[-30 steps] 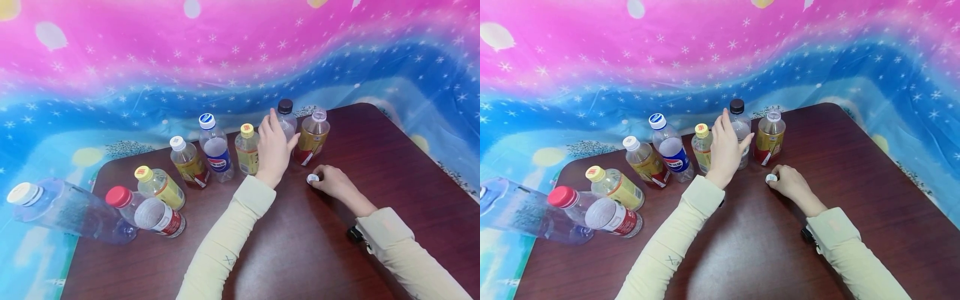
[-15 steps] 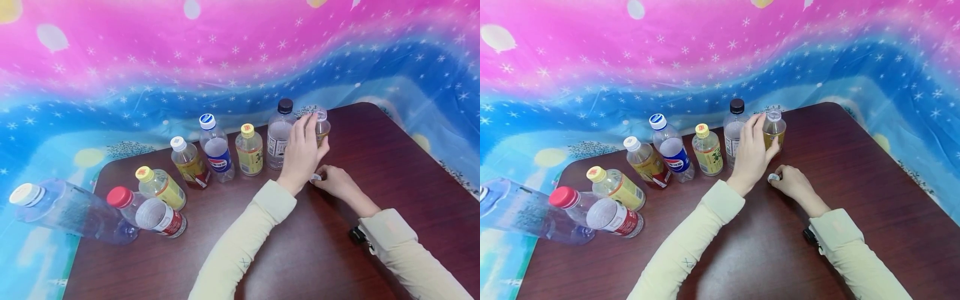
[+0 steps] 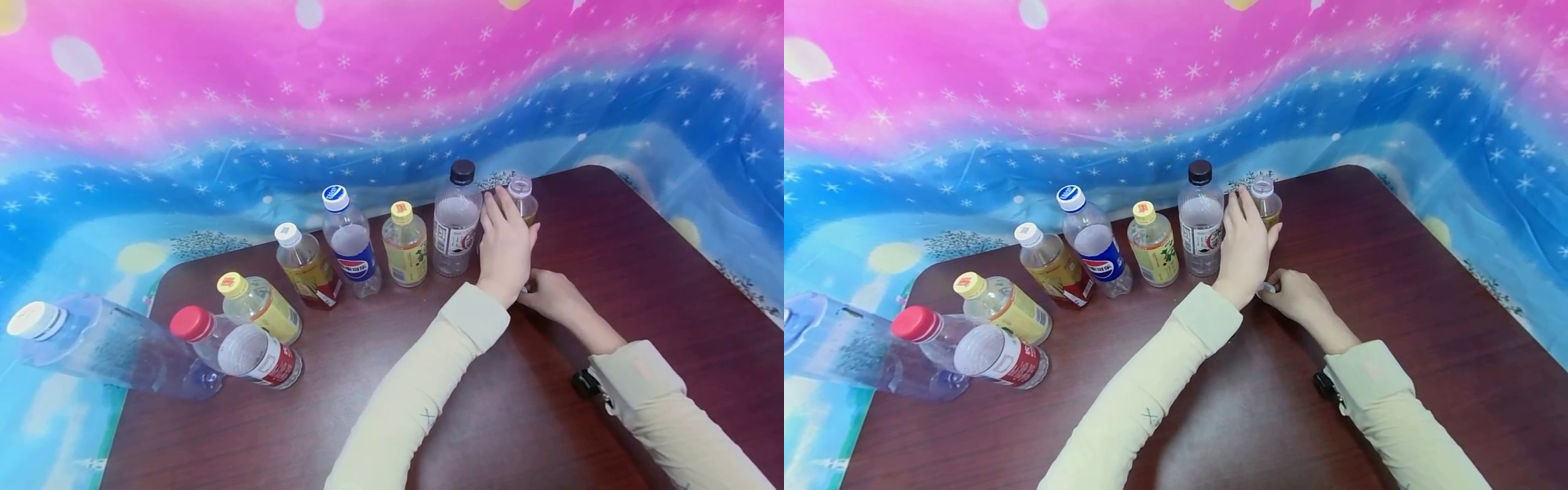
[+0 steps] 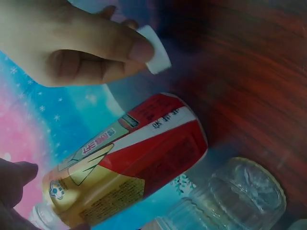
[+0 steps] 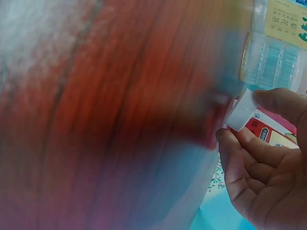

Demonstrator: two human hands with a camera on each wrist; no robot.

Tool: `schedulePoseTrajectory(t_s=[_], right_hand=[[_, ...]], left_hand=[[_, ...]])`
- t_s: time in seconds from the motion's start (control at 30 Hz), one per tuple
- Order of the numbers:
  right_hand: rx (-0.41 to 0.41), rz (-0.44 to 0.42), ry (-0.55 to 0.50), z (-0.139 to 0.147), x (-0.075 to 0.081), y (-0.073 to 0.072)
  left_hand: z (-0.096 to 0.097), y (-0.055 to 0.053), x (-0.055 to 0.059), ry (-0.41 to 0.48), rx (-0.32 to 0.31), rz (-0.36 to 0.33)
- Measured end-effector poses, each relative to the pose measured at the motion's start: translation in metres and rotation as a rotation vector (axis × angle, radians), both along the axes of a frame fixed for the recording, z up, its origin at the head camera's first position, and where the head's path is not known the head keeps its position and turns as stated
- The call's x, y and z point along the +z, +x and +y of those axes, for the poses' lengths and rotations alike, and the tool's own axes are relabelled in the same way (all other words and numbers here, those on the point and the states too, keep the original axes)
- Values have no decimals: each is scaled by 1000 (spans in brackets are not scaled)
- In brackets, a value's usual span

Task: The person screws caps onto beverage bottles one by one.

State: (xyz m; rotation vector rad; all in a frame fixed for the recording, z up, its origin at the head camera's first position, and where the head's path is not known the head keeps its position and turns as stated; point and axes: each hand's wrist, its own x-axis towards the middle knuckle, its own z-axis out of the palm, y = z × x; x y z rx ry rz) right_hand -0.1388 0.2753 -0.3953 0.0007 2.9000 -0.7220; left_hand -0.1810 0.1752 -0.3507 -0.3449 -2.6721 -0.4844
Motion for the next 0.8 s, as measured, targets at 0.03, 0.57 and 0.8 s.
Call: schedulePoseTrajectory(t_s=[0.03, 0.57, 0.8], right_hand=[[0, 2, 0, 0, 0, 0], [-42, -14, -30, 21, 5, 4], [-50, -22, -4, 29, 5, 5]], left_hand=[[1, 0, -1, -18, 9, -4], [0, 5, -12, 74, -54, 68], [-13, 17, -9, 197, -184, -17]])
